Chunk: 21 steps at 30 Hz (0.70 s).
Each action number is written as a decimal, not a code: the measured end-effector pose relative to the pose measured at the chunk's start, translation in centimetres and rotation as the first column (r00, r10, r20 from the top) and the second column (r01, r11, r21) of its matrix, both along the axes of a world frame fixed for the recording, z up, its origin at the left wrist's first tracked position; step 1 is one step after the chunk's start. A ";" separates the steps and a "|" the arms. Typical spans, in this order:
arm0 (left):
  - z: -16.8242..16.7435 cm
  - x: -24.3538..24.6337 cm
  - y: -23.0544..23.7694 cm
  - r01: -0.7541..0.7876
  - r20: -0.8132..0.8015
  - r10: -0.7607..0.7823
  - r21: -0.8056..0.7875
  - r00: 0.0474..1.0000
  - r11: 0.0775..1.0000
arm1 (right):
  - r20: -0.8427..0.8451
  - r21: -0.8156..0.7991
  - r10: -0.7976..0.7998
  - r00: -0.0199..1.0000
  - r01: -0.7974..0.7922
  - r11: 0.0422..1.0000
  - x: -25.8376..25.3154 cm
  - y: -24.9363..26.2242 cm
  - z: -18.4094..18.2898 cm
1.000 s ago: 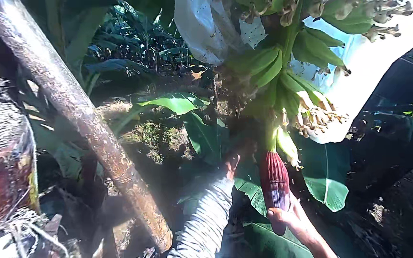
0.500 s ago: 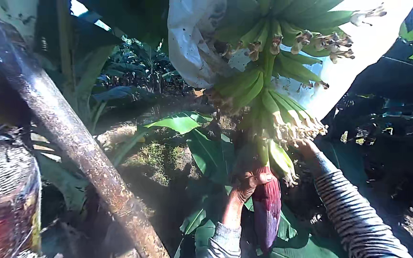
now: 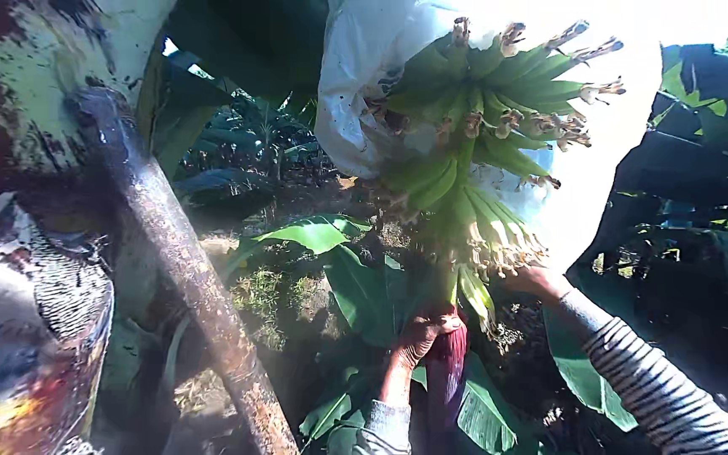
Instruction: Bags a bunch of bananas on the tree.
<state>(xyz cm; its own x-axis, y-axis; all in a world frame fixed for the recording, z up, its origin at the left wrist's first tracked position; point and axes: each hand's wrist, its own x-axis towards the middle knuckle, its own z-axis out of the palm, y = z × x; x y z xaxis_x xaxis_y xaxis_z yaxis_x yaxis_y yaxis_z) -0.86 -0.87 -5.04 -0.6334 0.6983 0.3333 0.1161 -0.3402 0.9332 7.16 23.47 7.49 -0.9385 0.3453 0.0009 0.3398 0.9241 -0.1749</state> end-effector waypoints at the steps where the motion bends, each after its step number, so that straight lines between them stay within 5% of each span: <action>1: -0.1 0.0 0.6 -0.006 -0.013 0.006 -0.027 1.000 1.000 | 0.067 0.011 -0.064 0.996 0.063 0.998 0.3 0.4 0.1; 4: -0.3 0.1 1.8 -0.049 -0.074 0.044 -0.072 0.996 0.996 | 0.147 0.017 -0.185 0.972 0.184 0.983 3.0 0.8 0.0; 7: 0.0 0.5 2.4 -0.083 -0.084 0.079 -0.050 0.993 0.995 | 0.152 -0.052 0.014 0.988 -0.007 0.999 6.8 1.7 1.4; 10: 0.5 -0.1 2.4 -0.105 -0.142 0.090 -0.101 0.986 0.989 | -0.112 -0.082 0.246 0.963 -0.256 0.963 11.5 1.9 4.7; 13: 2.4 -0.6 0.6 -0.195 -0.260 0.161 -0.110 0.952 0.975 | -0.536 -0.138 0.178 0.825 -0.293 0.946 14.4 -0.1 8.6; 16: 9.6 0.7 -0.2 -0.305 -0.122 0.328 0.176 0.937 0.936 | -0.650 -0.289 -0.014 0.759 -0.230 0.929 11.9 -1.5 11.5; 21: 19.8 4.5 5.2 0.033 0.134 -0.036 0.018 0.990 0.999 | -0.522 -0.516 -0.074 0.850 -0.245 0.821 3.9 -1.2 9.6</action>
